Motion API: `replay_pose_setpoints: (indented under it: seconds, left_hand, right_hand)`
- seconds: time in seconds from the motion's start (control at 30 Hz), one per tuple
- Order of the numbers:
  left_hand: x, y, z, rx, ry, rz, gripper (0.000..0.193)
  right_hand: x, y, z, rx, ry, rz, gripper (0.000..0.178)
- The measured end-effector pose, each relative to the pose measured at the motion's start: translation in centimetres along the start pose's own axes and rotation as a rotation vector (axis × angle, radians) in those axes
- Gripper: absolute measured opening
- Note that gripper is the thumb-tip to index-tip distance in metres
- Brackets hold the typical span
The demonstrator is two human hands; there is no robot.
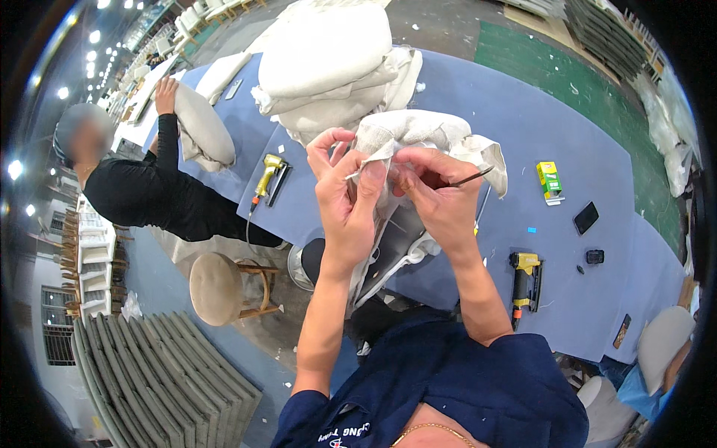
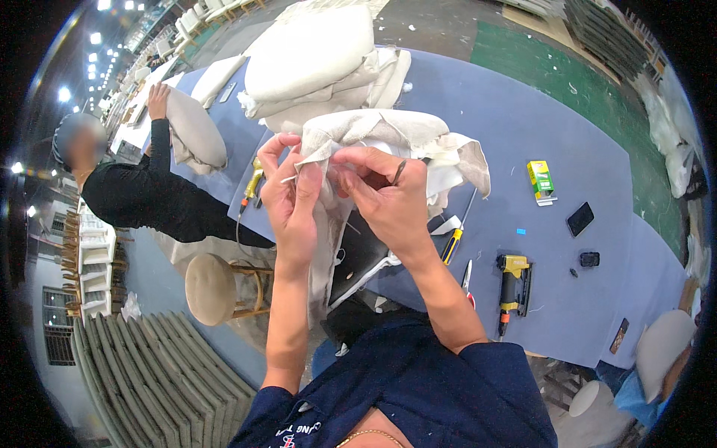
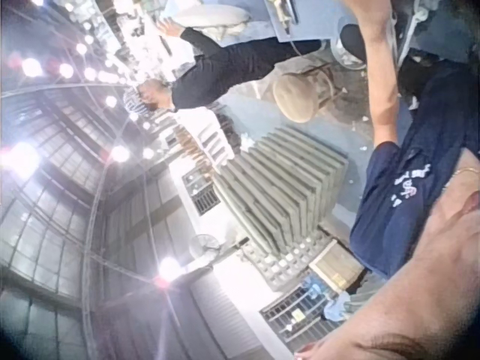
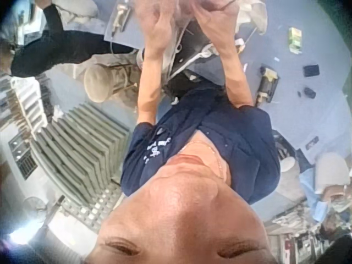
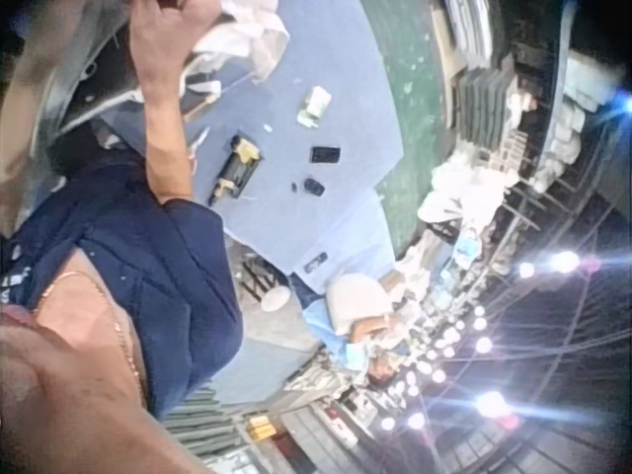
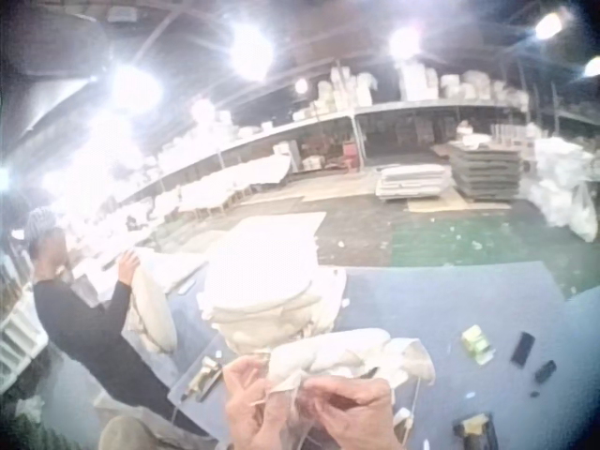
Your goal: The person is upholstering a chair armrest, using a staple gun to secure white fabric to the frame. They also use scissors to trim excess material and a screwdriver to adjust the fabric fit. The process involves folding, pulling, and stapling the fabric to ensure a smooth finish.
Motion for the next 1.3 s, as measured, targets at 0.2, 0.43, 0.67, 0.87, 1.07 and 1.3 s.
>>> replay_pose_setpoints:
  seconds: [0.2,0.43,0.67,0.87,1.07,1.3]
  left_hand:
    - [0.3,0.1,-0.1,0.039,-0.004,0.002,0.029]
    - [0.6,0.4,0.5,-0.03,0.063,-0.003,0.028]
    - [0.6,-0.6,-0.1,-0.013,0.022,0.028,0.026]
    - [0.8,-0.7,0.4,-0.048,0.045,0.018,0.023]
    - [1.2,-0.6,0.3,0.018,0.037,-0.008,0.022]
    - [1.6,0.2,0.9,-0.115,0.121,-0.022,0.019]
  right_hand:
    - [-0.2,-0.6,-1.1,0.278,-0.021,0.02,0.02]
    - [-1.3,-1.1,-3.7,0.412,0.023,-0.092,0.02]
    - [2.6,-4.1,-5.6,0.56,-0.074,-0.266,0.012]
    - [3.0,-3.5,-5.2,0.539,-0.061,-0.368,0.011]
    - [2.9,-2.7,-4.0,0.35,0.127,-0.399,0.02]
    - [2.9,-2.3,-4.4,0.225,0.21,-0.431,0.02]
Point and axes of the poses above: each hand's wrist, its own x-axis away from the middle knuckle, its own y-axis out of the palm, z = x × y, the point moved 6 cm from there along -x, towards the middle knuckle, and after that the axes turned 13 degrees about -y, right-handed, at the moved point
